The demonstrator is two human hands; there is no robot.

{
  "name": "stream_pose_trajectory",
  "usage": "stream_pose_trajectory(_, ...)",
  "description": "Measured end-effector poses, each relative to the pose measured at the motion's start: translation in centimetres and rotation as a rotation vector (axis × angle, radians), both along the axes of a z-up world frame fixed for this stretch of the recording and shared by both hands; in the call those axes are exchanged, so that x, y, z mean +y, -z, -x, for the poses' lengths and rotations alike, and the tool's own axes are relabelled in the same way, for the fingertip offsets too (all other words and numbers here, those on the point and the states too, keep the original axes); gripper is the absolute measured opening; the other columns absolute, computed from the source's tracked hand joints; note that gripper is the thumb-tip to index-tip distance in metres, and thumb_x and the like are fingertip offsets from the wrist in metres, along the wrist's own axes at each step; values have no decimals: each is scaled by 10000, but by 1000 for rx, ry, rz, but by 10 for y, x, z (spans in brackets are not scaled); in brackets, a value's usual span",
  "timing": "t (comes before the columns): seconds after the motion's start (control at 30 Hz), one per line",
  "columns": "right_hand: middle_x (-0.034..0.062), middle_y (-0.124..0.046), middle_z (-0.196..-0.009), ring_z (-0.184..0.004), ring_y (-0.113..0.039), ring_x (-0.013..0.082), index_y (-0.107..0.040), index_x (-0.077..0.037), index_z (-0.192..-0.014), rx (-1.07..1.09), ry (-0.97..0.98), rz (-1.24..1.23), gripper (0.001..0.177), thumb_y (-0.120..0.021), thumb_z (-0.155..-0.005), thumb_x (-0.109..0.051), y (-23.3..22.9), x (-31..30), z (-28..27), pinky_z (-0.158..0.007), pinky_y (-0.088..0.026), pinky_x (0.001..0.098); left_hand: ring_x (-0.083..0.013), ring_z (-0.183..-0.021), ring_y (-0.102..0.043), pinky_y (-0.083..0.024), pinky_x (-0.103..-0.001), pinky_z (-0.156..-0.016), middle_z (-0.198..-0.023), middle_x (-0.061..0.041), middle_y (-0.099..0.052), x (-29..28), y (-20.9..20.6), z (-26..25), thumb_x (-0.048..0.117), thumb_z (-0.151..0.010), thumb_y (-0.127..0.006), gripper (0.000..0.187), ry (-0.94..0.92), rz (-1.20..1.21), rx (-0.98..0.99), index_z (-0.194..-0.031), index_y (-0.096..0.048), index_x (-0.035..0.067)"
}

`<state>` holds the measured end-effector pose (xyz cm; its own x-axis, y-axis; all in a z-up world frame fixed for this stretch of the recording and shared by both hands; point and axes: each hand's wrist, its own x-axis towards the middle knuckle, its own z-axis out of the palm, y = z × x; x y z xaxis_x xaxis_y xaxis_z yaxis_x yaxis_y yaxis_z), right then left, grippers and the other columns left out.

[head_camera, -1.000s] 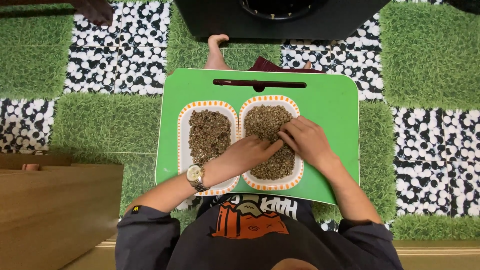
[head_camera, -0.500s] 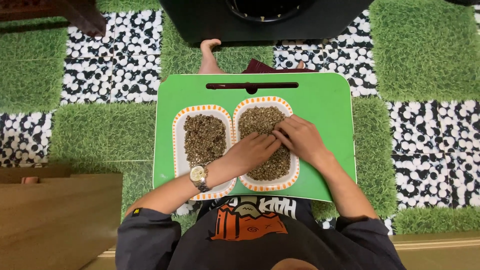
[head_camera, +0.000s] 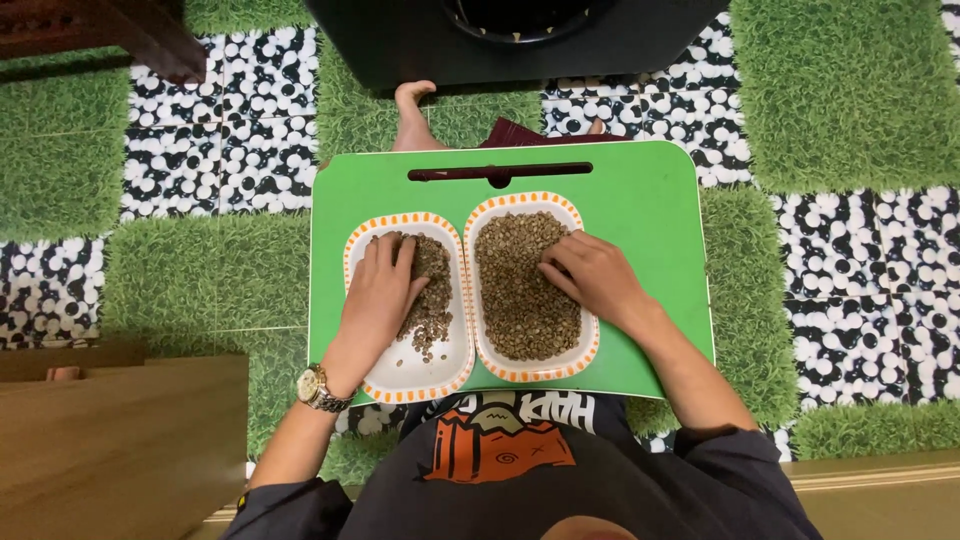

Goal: The person sorts green coffee beans by hand, picking them from one bowl and placing them into another, shifting the beans in both bowls as needed.

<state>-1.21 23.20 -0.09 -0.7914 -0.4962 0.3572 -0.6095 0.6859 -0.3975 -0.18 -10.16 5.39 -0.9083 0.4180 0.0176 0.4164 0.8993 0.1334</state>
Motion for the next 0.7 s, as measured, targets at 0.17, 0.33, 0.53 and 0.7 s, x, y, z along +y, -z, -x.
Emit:
stream_pose_trajectory(0.17, 40, -638, -753, -784, -655, 232, -689, -114, -953, -7, -4, -13, 96, -712, -976, -205, -6, -2, -1, -708, -552, 327, -428, -1268, -493, -530, -498, -916, -1335, -243, -465, 3, 19, 0, 311, -958, -688, 604, -2, 23, 15, -1437, -493, 0)
stream_pose_trajectory(0.33, 42, -646, -770, -794, -661, 229, -702, -121, -967, -5, -20, -6, 98, -702, -985, -218, -3, 1, 0, -716, -559, 327, -424, -1245, -511, -555, -504, -918, -1292, -261, -484, 7, 18, 5, 242, -975, -679, 530, -6, 27, -7, -1413, -527, -15)
stream_pose_trajectory(0.53, 132, -660, -803, -794, -670, 323, -699, -52, -979, -51, -109, 1, 148, -686, -1020, -193, 10, 10, -1, -696, -569, 427, -450, -1193, -536, -459, -572, -1050, -1223, -254, -517, -8, 14, 7, 178, -942, -707, 594, 18, -96, -161, -1435, -473, -56)
stream_pose_trajectory(0.7, 109, -725, -940, -804, -650, 229, -762, -13, -995, -84, 0, -146, 90, -782, -997, -100, -13, -2, -9, -745, -546, 325, -384, -1151, -562, -456, -454, -971, -1278, -192, -510, -27, 3, 8, -26, -948, -609, 418, 69, -465, -77, -1347, -482, -21)
